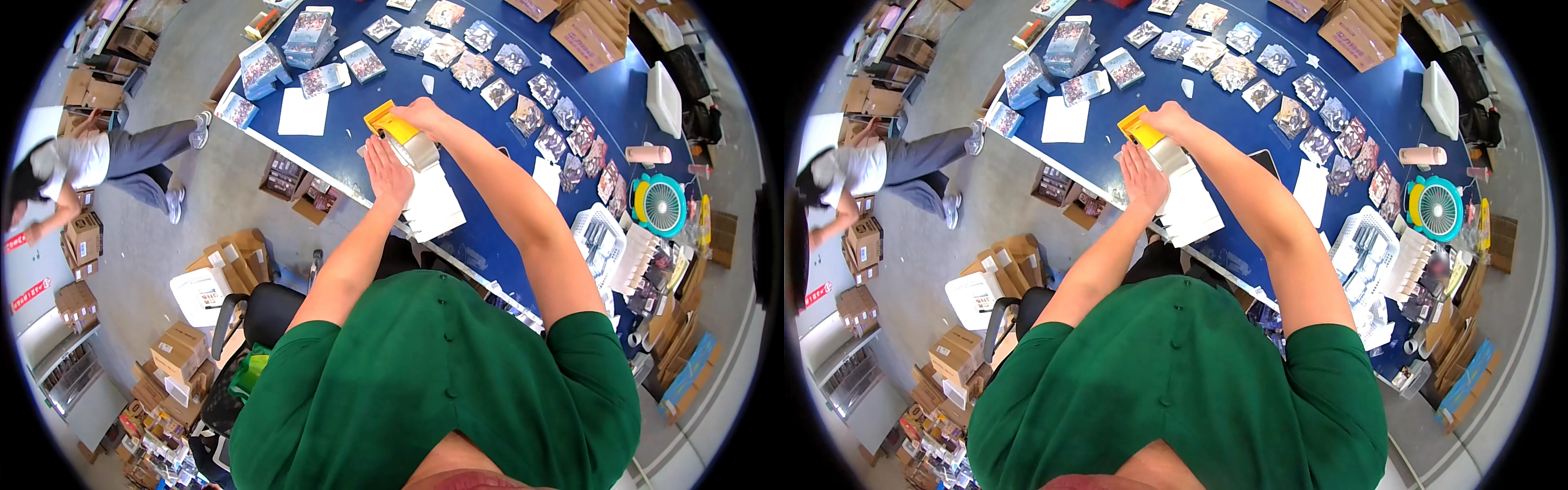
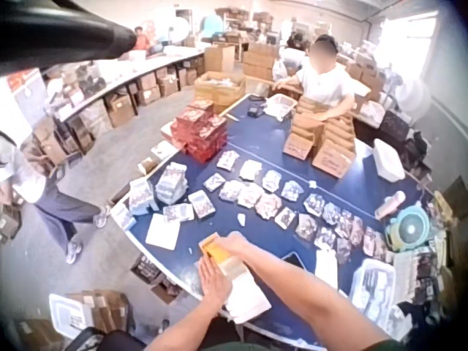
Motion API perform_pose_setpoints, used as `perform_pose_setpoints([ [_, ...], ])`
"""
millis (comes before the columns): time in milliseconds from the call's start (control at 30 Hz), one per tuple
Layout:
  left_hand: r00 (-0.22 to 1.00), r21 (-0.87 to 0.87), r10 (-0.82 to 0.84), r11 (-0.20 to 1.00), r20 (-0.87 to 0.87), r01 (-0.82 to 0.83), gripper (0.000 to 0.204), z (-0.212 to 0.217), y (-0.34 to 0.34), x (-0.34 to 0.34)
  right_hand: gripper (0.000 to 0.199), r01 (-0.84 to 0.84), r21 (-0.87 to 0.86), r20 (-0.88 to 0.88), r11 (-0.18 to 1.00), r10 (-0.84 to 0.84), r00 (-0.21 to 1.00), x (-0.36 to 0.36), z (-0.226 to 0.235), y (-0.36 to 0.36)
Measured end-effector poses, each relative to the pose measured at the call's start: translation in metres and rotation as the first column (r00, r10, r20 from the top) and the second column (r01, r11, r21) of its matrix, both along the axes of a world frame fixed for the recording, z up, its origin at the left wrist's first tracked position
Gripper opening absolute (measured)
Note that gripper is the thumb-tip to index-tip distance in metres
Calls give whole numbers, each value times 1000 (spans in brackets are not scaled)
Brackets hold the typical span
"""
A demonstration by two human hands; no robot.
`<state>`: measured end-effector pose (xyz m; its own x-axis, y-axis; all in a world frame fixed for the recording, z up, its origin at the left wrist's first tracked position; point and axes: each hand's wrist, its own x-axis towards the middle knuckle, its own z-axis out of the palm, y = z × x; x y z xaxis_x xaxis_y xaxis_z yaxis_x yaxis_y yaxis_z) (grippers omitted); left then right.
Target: The person folds white cardstock pieces into rectangular inserts, aligns them in a row on a table, and applies adhesive tape from a manual dispenser across the top of the stack.
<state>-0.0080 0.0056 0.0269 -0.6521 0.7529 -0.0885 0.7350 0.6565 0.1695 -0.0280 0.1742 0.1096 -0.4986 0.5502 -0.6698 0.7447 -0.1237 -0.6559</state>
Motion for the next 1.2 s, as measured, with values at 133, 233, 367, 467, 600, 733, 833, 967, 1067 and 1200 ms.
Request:
perform_pose_setpoints([
  [133,998,-200,-5,980,-55,-6,76,1,2,1,52,19,-64,-128,998,-27,991,34,25,-16],
  [233,999,-250,-5,968,-52,-8,76,0,4,1,52,5,-7,-175,1000,-6,985,76,36,-36],
  [367,999,-97,-23,995,47,28,80,14,2,2,48,145,100,-280,984,-112,954,145,70,-79],
  [467,993,-48,1,999,-116,-7,82,-19,-1,-7,47,164,149,-293,975,-115,949,187,87,-108],
  [600,999,109,-32,993,-43,37,81,-20,-1,-2,48,257,139,-286,956,-210,935,248,79,-157],
  [733,989,150,-113,981,-95,127,84,-26,-5,-7,44,285,149,-234,947,-246,940,292,90,-201],
  [833,977,120,-159,977,-139,176,84,-25,-7,-8,44,322,151,-203,935,-290,935,327,79,-224],
  [967,975,112,-182,974,-125,196,83,-25,-7,-12,52,329,211,-229,921,-280,932,363,52,-254],
  [1067,981,64,-187,980,-42,190,75,-24,-7,-11,52,345,285,-266,894,-272,925,385,23,-266],
  [1200,984,121,-172,979,36,167,66,-22,-12,-12,50,521,135,-439,843,-421,794,384,39,-265],
])
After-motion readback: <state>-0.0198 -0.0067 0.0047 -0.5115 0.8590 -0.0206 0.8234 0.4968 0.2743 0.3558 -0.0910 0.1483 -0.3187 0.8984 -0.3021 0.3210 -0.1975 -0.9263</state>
